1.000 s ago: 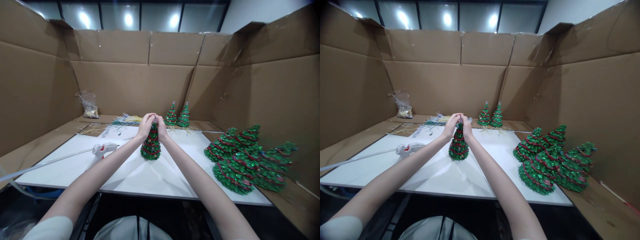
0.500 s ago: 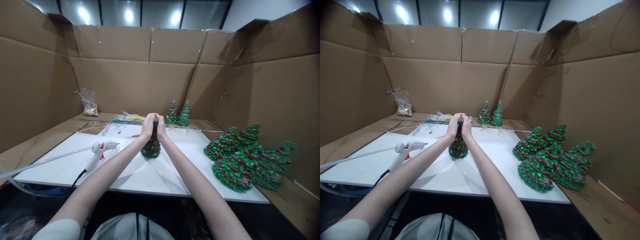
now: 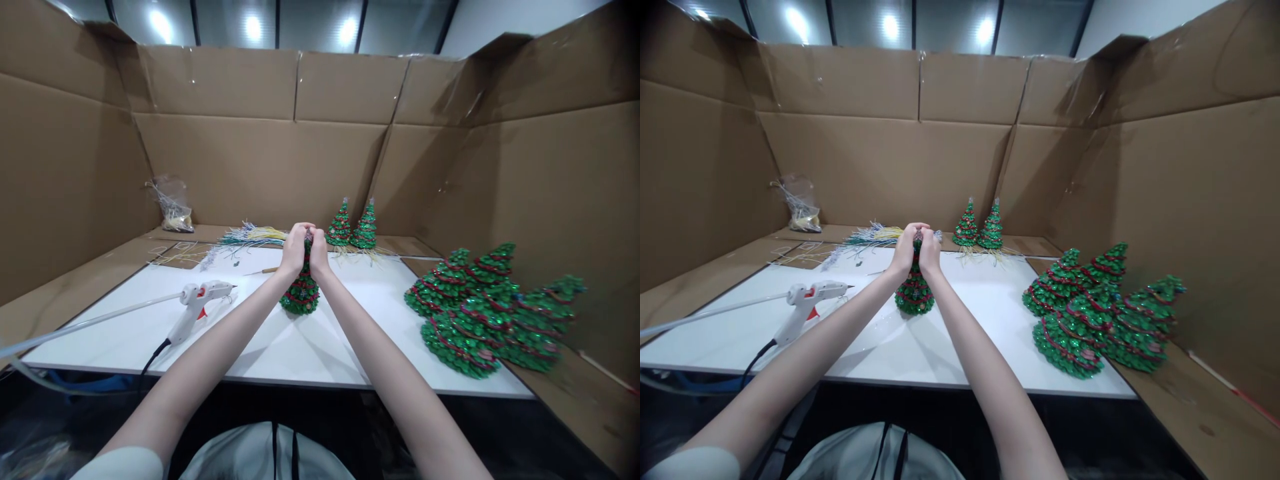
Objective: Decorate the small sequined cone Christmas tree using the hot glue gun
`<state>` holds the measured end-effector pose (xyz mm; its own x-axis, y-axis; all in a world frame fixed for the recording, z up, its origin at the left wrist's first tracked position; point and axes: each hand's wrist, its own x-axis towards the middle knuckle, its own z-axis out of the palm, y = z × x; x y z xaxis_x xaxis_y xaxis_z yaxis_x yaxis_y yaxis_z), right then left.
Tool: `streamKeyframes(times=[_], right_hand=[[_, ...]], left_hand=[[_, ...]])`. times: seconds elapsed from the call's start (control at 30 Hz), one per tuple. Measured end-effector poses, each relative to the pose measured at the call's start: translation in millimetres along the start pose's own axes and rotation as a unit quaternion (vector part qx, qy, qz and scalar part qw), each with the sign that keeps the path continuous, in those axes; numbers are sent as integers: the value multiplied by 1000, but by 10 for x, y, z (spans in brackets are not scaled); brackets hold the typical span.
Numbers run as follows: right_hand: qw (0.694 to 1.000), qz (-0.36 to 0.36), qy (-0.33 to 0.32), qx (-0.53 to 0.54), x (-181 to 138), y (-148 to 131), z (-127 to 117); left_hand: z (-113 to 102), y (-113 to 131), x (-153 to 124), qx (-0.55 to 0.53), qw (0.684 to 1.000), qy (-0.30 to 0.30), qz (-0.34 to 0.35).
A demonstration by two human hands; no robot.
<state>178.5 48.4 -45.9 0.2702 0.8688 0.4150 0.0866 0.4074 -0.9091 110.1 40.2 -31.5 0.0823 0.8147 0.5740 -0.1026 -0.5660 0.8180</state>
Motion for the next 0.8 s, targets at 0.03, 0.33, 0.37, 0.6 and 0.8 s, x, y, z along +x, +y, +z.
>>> streamKeyframes(times=[0.03, 0.33, 0.37, 0.6, 0.8], right_hand=[[1000, -2, 30, -3, -6, -4, 7], [994, -17, 105, -8, -34, -33, 26], [994, -19, 106, -9, -35, -35, 26], [993, -31, 110, -22, -38, -42, 21], [993, -33, 113, -32, -51, -55, 19]], left_hand=[[0, 8, -3, 0, 1000, 0, -3], [7, -6, 1, 0, 1000, 11, -13], [8, -18, 5, 0, 1000, 13, -11], [4, -24, -3, 4, 1000, 16, 9], [-2, -21, -5, 12, 1000, 13, 14]])
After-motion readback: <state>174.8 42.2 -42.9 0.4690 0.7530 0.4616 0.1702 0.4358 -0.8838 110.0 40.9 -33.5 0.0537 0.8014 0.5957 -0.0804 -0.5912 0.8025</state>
